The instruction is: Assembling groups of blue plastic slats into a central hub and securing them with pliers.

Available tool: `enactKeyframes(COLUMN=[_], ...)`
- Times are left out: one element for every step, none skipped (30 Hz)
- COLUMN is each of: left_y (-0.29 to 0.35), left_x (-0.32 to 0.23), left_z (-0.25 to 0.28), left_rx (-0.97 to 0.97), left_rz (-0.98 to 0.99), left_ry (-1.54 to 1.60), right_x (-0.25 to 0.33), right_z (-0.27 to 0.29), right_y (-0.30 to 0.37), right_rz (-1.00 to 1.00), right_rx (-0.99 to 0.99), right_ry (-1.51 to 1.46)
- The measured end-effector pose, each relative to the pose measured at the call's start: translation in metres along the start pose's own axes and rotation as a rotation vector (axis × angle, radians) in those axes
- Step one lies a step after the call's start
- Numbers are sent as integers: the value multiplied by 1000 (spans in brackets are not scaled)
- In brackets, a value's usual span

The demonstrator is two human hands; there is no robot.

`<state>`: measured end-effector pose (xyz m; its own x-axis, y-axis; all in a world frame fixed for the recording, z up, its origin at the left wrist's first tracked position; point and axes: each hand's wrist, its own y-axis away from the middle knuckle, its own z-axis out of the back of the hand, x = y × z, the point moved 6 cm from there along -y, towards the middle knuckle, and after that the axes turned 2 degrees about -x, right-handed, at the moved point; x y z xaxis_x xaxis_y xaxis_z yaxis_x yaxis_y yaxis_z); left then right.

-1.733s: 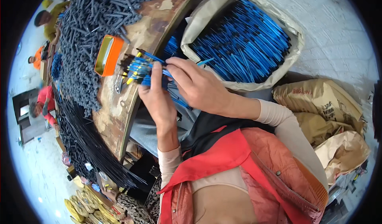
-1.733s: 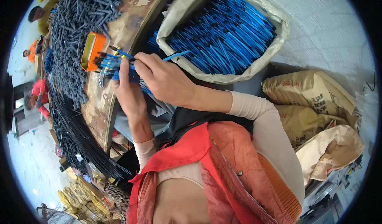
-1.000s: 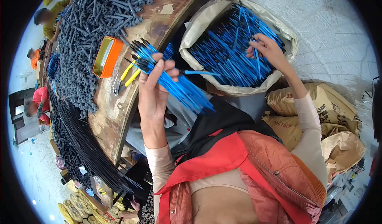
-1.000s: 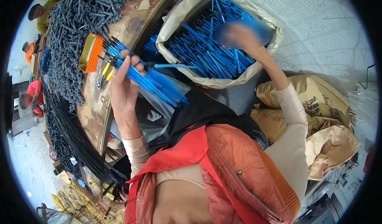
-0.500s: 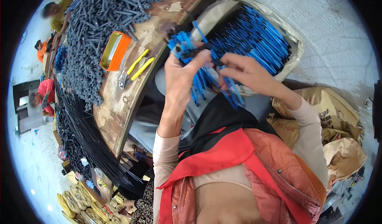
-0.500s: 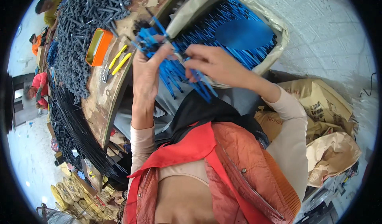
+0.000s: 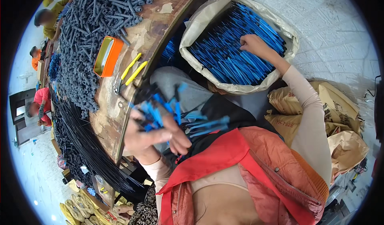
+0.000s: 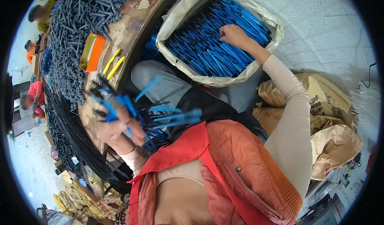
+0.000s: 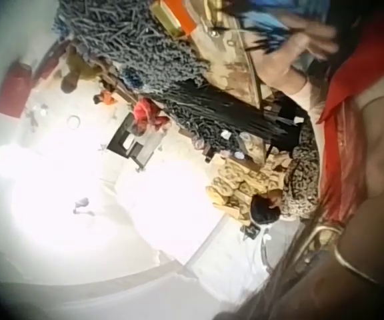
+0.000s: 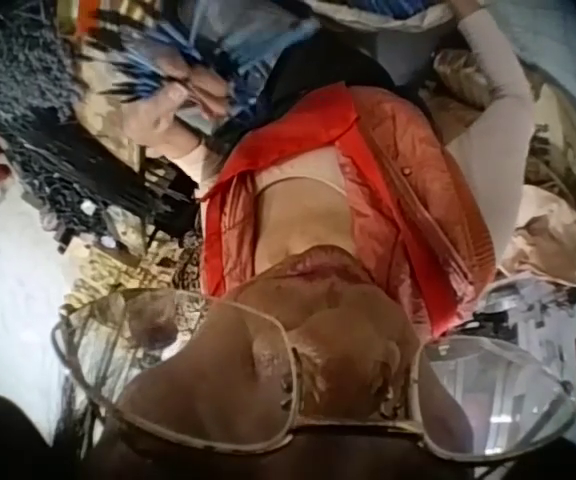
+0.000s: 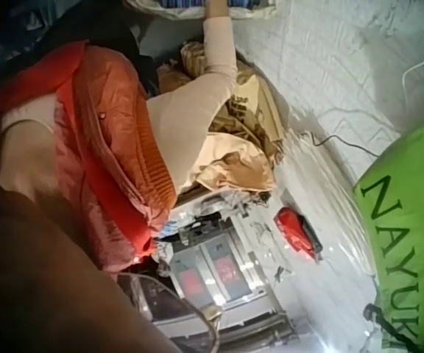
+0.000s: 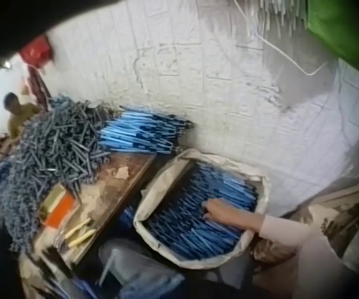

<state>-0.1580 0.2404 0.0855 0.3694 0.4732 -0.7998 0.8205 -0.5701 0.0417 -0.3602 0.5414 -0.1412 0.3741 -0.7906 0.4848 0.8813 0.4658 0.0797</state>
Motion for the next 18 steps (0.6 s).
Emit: enactKeyframes(left_y=[-4, -9, -13, -15, -16, -19, -19, -18, -23, -19, -20, -20, -20, -26, -26, -30, -23, -25], left_x=[4, 6, 8, 9, 12, 13, 10, 7, 11, 9, 8, 9, 9, 16, 16, 18, 14, 17], left_z=[8, 15, 20, 29, 40, 44, 52, 60, 66, 75, 81, 82, 80, 79, 73, 63, 50, 43], left_rx=[-78, -204, -332, -429, -526, -518, -597, -674, -660, -710, -746, -778, -833, -850, -888, -869, -882, -859], left_rz=[56, 62, 67, 39, 11, 6, -65, -137, -140, -193, -245, -270, -293, -319, -357, -378, -410, -435], left_ry=[-30, -85, -141, -172, -202, -202, -168, -132, -130, -126, -119, -113, -156, -192, -234, -268, -311, -310], right_x=[-6, -12, -14, -15, -18, -24, -28, -39, -43, -16, -1, 16, 39, 73, 110, 143, 185, 215], right_z=[0, 2, 5, 12, 20, 27, 38, 45, 55, 76, 86, 96, 108, 115, 119, 116, 109, 104], right_y=[0, 1, 4, 7, 11, 13, 11, 8, 10, 7, 7, 2, -1, 1, 3, 7, 9, 16], right_rz=[-10, -21, -21, -15, -10, -47, -48, -135, -227, -201, -196, -122, -43, -67, -33, 21, 104, 152], right_rx=[-14, -28, -29, -94, -160, -158, -166, -78, 8, -35, -45, -144, -239, -115, -95, -63, -11, 28], right_ry=[-8, -16, -12, -36, -60, -115, -107, -258, -407, -423, -416, -443, -468, -511, -563, -583, -612, -647])
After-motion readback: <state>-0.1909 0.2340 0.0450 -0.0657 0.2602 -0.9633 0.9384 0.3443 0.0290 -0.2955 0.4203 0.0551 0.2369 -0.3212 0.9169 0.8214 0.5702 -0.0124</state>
